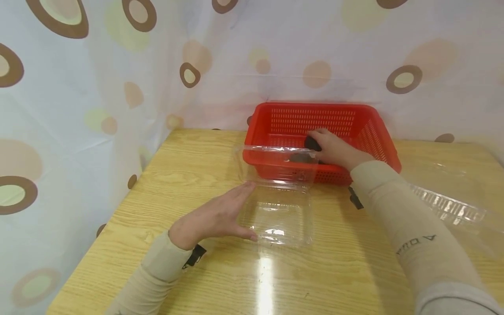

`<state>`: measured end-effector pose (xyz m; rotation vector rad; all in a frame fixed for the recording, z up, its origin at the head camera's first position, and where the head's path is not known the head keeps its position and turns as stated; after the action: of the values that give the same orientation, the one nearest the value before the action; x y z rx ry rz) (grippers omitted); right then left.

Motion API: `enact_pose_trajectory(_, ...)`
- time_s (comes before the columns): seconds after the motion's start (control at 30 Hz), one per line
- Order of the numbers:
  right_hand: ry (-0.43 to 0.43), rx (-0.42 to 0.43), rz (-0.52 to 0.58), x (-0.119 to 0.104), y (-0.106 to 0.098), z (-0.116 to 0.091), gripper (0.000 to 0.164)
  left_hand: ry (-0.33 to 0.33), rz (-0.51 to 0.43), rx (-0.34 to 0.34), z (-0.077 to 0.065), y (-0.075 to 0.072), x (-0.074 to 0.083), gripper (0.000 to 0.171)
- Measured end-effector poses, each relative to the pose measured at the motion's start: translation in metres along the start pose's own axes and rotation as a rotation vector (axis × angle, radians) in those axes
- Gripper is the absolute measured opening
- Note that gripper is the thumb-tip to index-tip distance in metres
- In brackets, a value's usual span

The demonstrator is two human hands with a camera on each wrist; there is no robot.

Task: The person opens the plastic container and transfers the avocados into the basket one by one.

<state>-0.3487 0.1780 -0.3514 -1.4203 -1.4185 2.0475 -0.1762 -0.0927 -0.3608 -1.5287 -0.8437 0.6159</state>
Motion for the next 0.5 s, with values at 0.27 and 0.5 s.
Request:
enact_pose_trajectory(0.27,0.001,-0.081,-0.032,0.0024,0.0032,-0.0005,0.052,-0.006,0.001,-0.014,0.0031,0.0017,0.0014,0.121)
enact_pose_trajectory(0.5,0.093,-0.074,0.003,-0.0005,-0.0015,-0.0093,0.050,0.015,0.010,-0.010,0.0060,0.0025,0.0038,0.121)
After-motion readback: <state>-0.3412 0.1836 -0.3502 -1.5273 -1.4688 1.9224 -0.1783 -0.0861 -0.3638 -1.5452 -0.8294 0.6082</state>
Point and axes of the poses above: each hand's wrist, its own z-axis towards the middle knuckle, its own y-axis out of the palm, x = y × z, the point moved 4 cm from there along z, towards the middle knuckle, and after that the axes turned 15 degrees about z, right-handed, at the moved point
